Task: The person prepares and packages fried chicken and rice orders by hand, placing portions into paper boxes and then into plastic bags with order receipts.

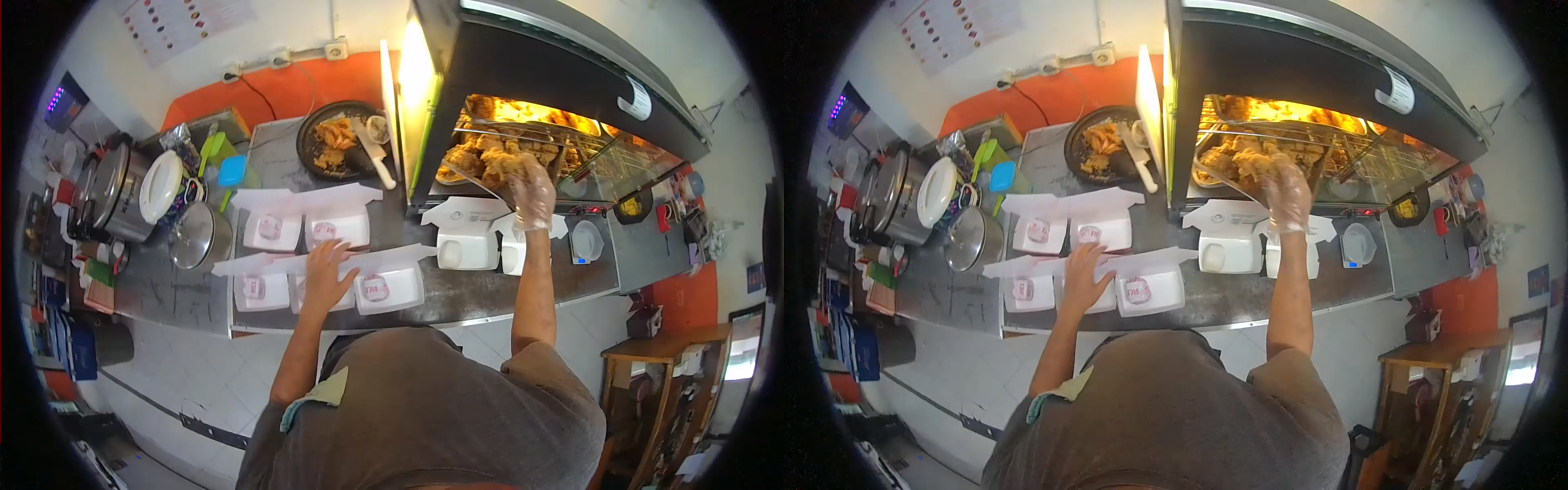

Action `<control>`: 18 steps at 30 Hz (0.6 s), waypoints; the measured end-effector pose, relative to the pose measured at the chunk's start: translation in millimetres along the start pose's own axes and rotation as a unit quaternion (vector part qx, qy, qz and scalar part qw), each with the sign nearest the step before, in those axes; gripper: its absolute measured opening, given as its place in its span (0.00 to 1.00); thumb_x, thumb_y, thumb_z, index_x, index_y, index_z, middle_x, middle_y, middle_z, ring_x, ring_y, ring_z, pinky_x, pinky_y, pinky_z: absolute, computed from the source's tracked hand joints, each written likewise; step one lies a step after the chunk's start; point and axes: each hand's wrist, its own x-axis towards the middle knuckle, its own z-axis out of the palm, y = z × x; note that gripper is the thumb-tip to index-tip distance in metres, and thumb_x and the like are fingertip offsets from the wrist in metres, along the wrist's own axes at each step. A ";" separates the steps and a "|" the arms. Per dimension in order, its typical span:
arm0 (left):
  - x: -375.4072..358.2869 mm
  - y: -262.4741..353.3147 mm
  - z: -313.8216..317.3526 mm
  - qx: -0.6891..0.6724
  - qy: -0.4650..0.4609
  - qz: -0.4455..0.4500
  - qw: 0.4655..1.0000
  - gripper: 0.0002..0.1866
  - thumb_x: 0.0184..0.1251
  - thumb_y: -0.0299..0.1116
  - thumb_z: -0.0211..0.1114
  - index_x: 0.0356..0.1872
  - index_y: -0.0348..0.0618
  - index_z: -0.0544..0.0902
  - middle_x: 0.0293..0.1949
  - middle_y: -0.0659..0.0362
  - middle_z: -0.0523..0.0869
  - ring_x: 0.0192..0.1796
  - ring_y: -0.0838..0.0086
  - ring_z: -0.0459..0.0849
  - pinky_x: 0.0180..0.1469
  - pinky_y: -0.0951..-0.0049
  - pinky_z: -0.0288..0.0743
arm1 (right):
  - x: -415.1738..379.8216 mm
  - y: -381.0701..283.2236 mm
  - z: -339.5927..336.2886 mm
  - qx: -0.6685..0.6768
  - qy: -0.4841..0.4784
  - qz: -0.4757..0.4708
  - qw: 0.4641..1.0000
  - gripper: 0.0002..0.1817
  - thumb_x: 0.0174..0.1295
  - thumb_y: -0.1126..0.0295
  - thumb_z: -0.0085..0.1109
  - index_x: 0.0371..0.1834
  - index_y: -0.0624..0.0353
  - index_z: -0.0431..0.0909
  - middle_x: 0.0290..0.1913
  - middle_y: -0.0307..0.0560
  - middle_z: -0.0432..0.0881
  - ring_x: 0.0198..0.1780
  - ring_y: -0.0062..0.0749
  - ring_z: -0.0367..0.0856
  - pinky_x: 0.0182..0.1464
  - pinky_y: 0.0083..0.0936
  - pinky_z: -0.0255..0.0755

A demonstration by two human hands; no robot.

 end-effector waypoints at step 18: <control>-41.6 -7.1 18.9 0.018 -0.262 0.057 0.963 0.27 0.55 0.45 0.68 0.59 0.56 0.76 0.54 0.59 0.77 0.58 0.63 0.72 0.56 0.56 0.68 | -83.9 -186.2 196.5 0.238 -0.342 0.223 0.881 0.18 0.57 0.57 0.65 0.40 0.62 0.81 0.33 0.46 0.84 0.35 0.28 0.82 0.36 0.29 0.75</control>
